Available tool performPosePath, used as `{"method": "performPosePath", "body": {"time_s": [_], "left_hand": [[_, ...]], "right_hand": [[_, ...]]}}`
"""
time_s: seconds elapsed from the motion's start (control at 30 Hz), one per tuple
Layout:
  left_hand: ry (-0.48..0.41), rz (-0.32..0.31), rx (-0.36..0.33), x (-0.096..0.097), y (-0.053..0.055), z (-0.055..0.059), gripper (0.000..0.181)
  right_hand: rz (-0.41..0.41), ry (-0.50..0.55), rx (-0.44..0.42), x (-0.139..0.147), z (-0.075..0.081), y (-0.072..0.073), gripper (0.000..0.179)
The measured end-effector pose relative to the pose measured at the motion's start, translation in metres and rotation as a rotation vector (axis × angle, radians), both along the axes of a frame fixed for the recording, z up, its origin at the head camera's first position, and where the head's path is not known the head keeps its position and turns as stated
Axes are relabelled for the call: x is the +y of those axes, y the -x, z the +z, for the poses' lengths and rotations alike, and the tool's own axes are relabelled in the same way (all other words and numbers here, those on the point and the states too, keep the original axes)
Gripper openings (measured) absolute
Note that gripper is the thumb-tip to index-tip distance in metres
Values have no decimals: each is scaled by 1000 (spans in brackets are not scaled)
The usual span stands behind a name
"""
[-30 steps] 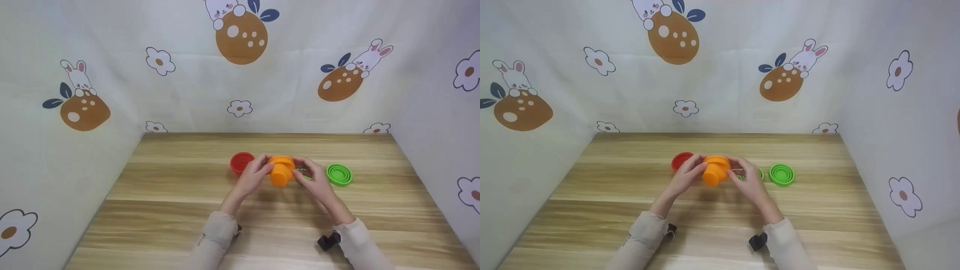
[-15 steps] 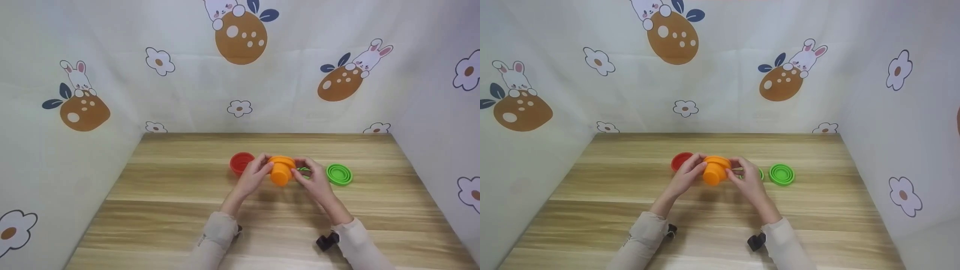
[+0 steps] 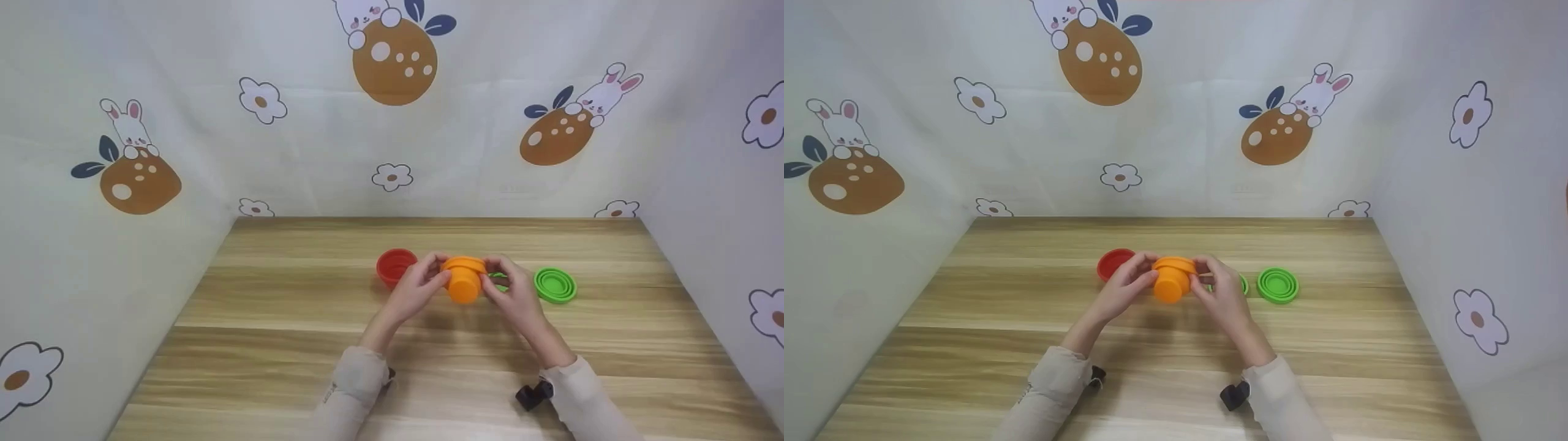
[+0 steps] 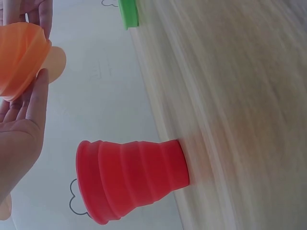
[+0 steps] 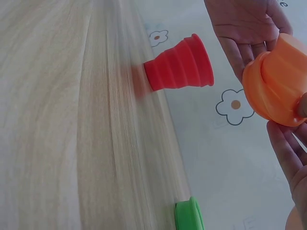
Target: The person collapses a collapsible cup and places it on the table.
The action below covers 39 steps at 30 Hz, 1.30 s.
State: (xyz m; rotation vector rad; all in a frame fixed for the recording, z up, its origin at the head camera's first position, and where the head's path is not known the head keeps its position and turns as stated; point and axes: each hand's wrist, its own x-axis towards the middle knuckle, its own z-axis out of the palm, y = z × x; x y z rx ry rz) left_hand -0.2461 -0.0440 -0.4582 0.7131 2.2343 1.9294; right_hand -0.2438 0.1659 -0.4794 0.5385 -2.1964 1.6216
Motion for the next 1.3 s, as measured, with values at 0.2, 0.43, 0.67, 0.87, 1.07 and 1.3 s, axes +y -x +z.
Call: {"method": "performPosePath", "body": {"time_s": [0.2, 0.43, 0.67, 0.87, 1.07, 1.3], "left_hand": [[3, 39, -20, -2, -1, 2, 29], [5, 89, -28, -4, -2, 2, 29], [-124, 67, -60, -2, -1, 1, 31], [-165, 19, -48, 0, -4, 1, 46], [-70, 32, -15, 6, -6, -2, 82], [4, 144, 29, 13, -6, -5, 84]], "right_hand": [[65, 21, -32, 1, -2, 0, 20], [356, 215, -198, 9, -1, -2, 33], [452, 367, -390, 10, 4, -3, 30], [386, 494, -504, 3, 9, -5, 29], [377, 559, -505, -2, 8, -5, 29], [392, 518, -464, -6, 5, -6, 28]]}}
